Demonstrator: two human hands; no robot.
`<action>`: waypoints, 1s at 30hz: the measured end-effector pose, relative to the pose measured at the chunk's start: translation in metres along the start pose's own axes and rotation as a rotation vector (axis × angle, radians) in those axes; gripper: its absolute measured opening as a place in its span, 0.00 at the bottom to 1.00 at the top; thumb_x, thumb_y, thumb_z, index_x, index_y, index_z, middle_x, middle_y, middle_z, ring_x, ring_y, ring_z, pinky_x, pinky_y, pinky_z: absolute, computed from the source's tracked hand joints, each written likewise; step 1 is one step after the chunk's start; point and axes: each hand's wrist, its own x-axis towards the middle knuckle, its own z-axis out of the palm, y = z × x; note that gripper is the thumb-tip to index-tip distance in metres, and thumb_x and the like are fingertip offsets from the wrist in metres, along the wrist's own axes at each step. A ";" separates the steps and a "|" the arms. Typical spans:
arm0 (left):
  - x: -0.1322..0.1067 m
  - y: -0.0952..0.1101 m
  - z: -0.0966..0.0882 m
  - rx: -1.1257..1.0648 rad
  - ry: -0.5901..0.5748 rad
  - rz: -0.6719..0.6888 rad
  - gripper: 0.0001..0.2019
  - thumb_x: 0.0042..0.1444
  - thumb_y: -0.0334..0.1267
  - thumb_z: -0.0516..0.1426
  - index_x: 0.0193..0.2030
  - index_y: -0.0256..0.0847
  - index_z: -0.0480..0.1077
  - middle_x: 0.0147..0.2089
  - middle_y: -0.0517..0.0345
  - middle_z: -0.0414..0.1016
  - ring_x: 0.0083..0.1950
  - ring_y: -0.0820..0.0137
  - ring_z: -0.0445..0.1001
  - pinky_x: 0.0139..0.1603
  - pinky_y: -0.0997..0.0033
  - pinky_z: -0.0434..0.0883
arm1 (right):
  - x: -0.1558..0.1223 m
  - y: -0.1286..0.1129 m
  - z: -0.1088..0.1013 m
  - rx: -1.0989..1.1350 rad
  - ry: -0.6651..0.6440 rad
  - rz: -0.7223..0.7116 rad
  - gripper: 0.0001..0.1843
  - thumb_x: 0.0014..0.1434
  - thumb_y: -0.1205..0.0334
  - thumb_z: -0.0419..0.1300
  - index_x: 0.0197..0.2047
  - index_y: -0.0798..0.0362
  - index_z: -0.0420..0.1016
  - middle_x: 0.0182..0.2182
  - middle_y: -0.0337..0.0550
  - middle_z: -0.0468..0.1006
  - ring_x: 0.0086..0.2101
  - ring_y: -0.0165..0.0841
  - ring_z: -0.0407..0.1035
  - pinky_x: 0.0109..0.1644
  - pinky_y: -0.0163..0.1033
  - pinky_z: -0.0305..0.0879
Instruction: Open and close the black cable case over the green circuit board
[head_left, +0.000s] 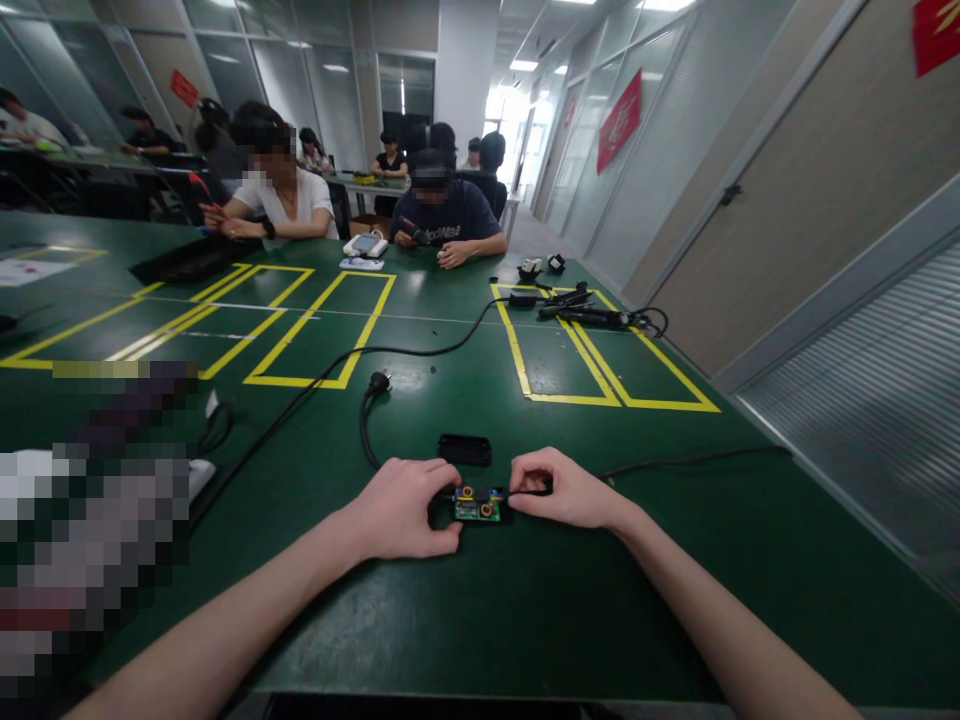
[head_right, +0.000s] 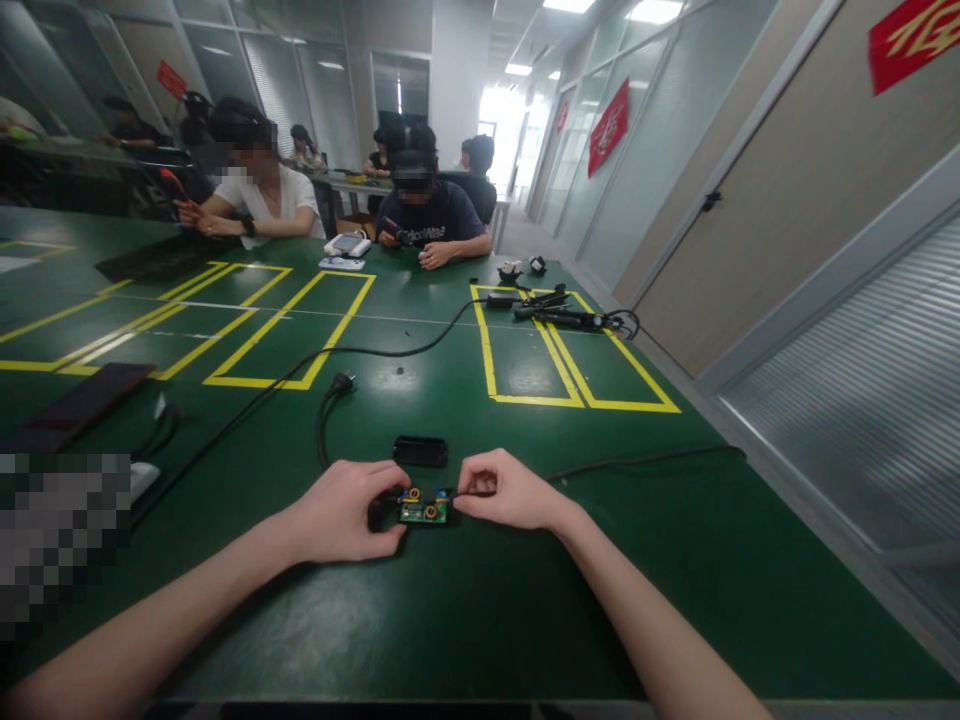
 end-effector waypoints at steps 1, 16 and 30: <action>0.000 0.000 -0.001 0.000 0.000 -0.003 0.14 0.51 0.43 0.63 0.44 0.41 0.76 0.41 0.58 0.82 0.35 0.64 0.79 0.36 0.68 0.71 | 0.000 0.000 0.000 -0.007 0.001 -0.004 0.18 0.57 0.49 0.67 0.29 0.53 0.69 0.21 0.31 0.62 0.22 0.25 0.54 0.26 0.32 0.53; 0.000 -0.017 -0.009 0.003 0.018 0.062 0.12 0.56 0.43 0.60 0.46 0.42 0.76 0.38 0.58 0.80 0.36 0.65 0.78 0.38 0.70 0.70 | 0.003 0.001 0.007 -0.341 0.152 -0.144 0.11 0.61 0.57 0.62 0.29 0.53 0.71 0.25 0.36 0.70 0.25 0.28 0.61 0.30 0.34 0.55; 0.005 -0.022 0.001 0.005 0.038 0.003 0.15 0.71 0.41 0.51 0.37 0.41 0.75 0.33 0.58 0.79 0.33 0.67 0.77 0.36 0.72 0.67 | 0.009 0.006 0.016 -0.465 0.213 -0.165 0.19 0.67 0.58 0.58 0.24 0.53 0.69 0.23 0.37 0.68 0.24 0.28 0.61 0.31 0.36 0.52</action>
